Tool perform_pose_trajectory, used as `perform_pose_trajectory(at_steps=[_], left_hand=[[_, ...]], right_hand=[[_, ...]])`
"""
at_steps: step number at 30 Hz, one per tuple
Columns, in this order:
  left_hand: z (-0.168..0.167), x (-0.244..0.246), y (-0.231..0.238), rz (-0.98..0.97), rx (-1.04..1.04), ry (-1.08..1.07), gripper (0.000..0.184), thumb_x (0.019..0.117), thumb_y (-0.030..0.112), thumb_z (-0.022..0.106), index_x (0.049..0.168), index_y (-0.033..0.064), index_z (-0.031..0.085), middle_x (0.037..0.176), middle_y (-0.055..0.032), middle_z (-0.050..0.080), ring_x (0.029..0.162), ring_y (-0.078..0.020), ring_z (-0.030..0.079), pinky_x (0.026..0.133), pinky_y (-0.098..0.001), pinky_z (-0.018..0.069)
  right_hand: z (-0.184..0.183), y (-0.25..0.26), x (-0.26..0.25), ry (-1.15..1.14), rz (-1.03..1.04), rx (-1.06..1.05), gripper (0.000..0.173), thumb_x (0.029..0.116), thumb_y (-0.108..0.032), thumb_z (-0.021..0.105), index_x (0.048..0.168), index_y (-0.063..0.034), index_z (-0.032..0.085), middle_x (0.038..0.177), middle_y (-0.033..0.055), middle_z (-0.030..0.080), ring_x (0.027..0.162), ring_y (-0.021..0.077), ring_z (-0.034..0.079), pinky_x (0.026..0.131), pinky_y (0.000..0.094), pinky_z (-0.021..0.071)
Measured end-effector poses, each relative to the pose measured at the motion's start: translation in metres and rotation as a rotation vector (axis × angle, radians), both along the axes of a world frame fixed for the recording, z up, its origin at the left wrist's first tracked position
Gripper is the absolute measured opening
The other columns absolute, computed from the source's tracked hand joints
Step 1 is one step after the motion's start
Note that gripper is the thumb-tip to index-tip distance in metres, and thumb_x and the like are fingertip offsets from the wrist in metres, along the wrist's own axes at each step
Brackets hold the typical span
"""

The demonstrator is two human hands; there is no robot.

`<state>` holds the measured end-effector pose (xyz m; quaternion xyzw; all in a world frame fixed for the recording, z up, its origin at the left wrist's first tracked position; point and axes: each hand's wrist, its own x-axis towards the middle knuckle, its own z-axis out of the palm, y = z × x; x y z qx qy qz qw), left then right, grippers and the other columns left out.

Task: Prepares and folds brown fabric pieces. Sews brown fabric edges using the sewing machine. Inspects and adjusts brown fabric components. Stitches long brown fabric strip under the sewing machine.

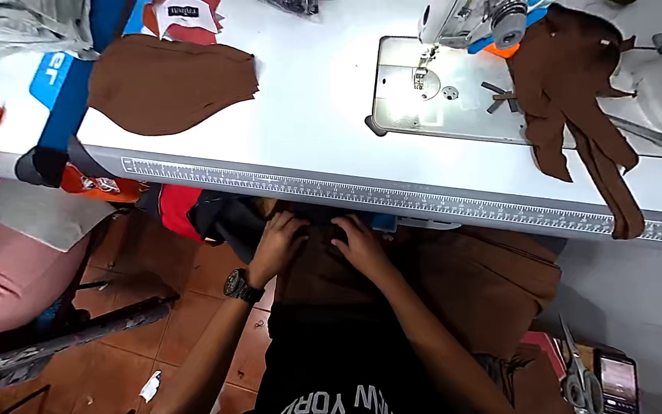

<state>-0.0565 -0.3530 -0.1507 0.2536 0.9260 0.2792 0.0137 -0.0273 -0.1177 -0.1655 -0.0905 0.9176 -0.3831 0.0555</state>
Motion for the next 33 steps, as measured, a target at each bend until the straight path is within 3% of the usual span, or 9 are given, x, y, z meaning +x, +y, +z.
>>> perform_pose_trajectory(at_steps=[4,7,13,15,18,24,27,30,33], left_hand=[[0.007,0.000,-0.016,-0.085,-0.016,0.012,0.011,0.0908,0.013,0.075,0.100,0.0067,0.073,0.101,-0.0107,0.070,0.095,-0.0278,0.069,0.086,-0.0529,0.0547],[0.007,0.000,-0.046,-0.097,0.035,0.007,0.011,0.0904,0.017,0.076,0.098,0.0089,0.074,0.095,-0.0059,0.072,0.086,-0.0225,0.069,0.083,-0.0496,0.0555],[0.016,-0.002,-0.064,-0.114,0.125,0.040,0.014,0.0894,0.024,0.074,0.084,0.0118,0.073,0.111,-0.0014,0.072,0.110,-0.0175,0.067,0.100,-0.0433,0.0537],[0.024,-0.001,-0.071,-0.143,0.110,0.034,0.022,0.0935,0.034,0.070,0.087,0.0135,0.073,0.097,0.0010,0.071,0.099,-0.0150,0.067,0.093,-0.0415,0.0560],[0.060,-0.013,-0.084,-0.215,0.196,-0.047,0.027,0.0978,0.043,0.066,0.095,0.0168,0.072,0.087,0.0048,0.072,0.080,-0.0026,0.068,0.076,-0.0257,0.0595],[0.190,-0.113,-0.069,-0.340,0.121,0.210,0.028,0.0988,0.041,0.063,0.093,0.0152,0.073,0.083,0.0072,0.070,0.072,0.0038,0.063,0.066,-0.0171,0.0549],[0.208,-0.183,-0.053,-0.370,0.044,0.299,0.025,0.0959,0.040,0.065,0.089,0.0162,0.071,0.075,0.0100,0.067,0.064,0.0051,0.059,0.059,-0.0166,0.0520],[0.197,-0.226,-0.028,-0.360,-0.110,0.444,0.025,0.0943,0.040,0.062,0.091,0.0167,0.072,0.073,0.0070,0.064,0.064,-0.0054,0.061,0.058,-0.0302,0.0546],[0.198,-0.208,0.028,-0.393,-0.202,0.448,0.030,0.0988,0.027,0.060,0.112,0.0035,0.073,0.112,-0.0161,0.071,0.106,-0.0369,0.069,0.091,-0.0609,0.0542]], right_hand=[[-0.001,0.015,0.001,0.125,0.021,-0.015,0.015,0.0893,-0.019,0.080,0.101,-0.0107,0.075,0.100,0.0076,0.072,0.090,0.0248,0.070,0.080,0.0501,0.0586],[0.015,0.039,0.017,0.245,0.007,-0.004,0.014,0.0933,-0.021,0.075,0.107,-0.0165,0.079,0.102,0.0006,0.074,0.088,0.0167,0.072,0.076,0.0422,0.0620],[0.003,0.050,0.043,0.478,-0.043,0.079,0.014,0.0984,-0.022,0.067,0.094,-0.0139,0.078,0.118,0.0012,0.074,0.108,0.0181,0.071,0.090,0.0398,0.0608],[0.012,0.052,0.051,0.429,-0.026,0.074,0.015,0.0989,-0.024,0.066,0.094,-0.0160,0.077,0.124,-0.0012,0.072,0.116,0.0175,0.067,0.096,0.0424,0.0570],[0.061,0.067,0.060,0.393,0.028,0.014,0.015,0.0998,-0.032,0.066,0.098,-0.0192,0.074,0.094,-0.0061,0.076,0.089,0.0085,0.071,0.086,0.0352,0.0579],[0.165,0.126,-0.016,0.403,-0.018,-0.109,0.016,0.0979,-0.027,0.068,0.103,-0.0149,0.078,0.092,-0.0054,0.075,0.081,0.0041,0.070,0.074,0.0288,0.0602],[0.171,0.140,-0.077,0.472,-0.050,-0.092,0.012,0.0957,-0.019,0.071,0.103,-0.0104,0.076,0.087,-0.0022,0.073,0.075,0.0071,0.067,0.069,0.0296,0.0593],[0.170,0.152,-0.103,0.571,-0.089,0.205,0.017,0.0968,-0.020,0.070,0.110,-0.0133,0.077,0.100,0.0015,0.074,0.090,0.0176,0.070,0.080,0.0412,0.0587],[0.179,0.194,-0.107,0.536,-0.170,0.343,0.017,0.0969,-0.012,0.068,0.112,-0.0090,0.076,0.106,0.0079,0.074,0.095,0.0231,0.072,0.084,0.0451,0.0610]])
